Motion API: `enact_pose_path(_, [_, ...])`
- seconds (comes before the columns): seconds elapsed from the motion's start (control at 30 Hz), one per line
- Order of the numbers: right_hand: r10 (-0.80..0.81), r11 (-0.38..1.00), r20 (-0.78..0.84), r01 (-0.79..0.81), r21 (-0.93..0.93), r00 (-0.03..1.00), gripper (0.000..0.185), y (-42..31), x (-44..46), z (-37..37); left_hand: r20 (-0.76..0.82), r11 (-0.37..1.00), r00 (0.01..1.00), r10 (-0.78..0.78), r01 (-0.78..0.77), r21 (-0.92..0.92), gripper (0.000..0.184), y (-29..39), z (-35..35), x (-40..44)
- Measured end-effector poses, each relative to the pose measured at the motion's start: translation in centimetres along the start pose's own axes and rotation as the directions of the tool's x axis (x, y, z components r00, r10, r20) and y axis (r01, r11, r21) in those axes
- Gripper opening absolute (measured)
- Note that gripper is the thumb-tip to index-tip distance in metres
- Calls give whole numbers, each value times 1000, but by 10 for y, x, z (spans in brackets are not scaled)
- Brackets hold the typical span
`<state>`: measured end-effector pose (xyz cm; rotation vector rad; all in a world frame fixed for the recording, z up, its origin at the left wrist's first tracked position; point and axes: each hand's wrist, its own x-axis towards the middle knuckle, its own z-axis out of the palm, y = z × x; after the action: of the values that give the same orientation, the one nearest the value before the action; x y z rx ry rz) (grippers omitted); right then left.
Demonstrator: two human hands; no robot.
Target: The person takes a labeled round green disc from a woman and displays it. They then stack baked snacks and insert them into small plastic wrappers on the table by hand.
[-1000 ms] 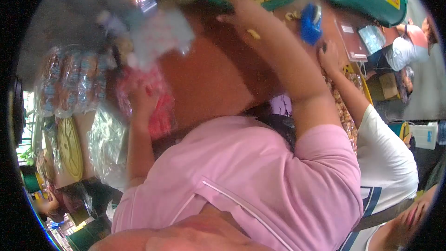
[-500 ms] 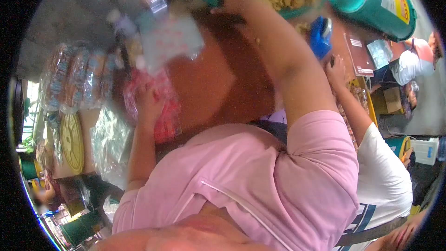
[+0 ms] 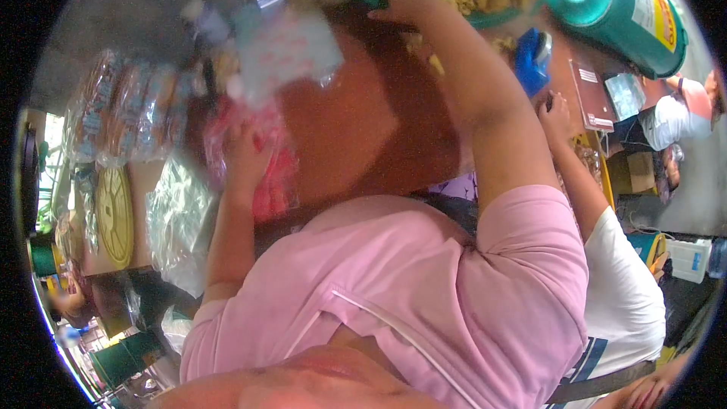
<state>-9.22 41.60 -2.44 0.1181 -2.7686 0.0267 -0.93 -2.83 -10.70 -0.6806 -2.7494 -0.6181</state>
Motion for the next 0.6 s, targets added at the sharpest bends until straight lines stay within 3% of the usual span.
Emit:
enact_pose_path(0.27, [-37, 999, -79, 35, -30, 996, 84, 12, -7, 14, 48, 999, 999, -8, 6, 36, 26, -5, 2, 2])
enact_pose_path(0.4, [-23, 995, 84, 31, -90, 996, 86, 7, -7, -1, 49, 999, 999, -22, 20, 33, 26, -9, 6, 1])
enact_pose_path(0.6, [4, 996, 106, 5, -87, 994, 85, 6, -13, -4, 58, 998, 998, -20, 17, 66, 27, -13, 9, 2])
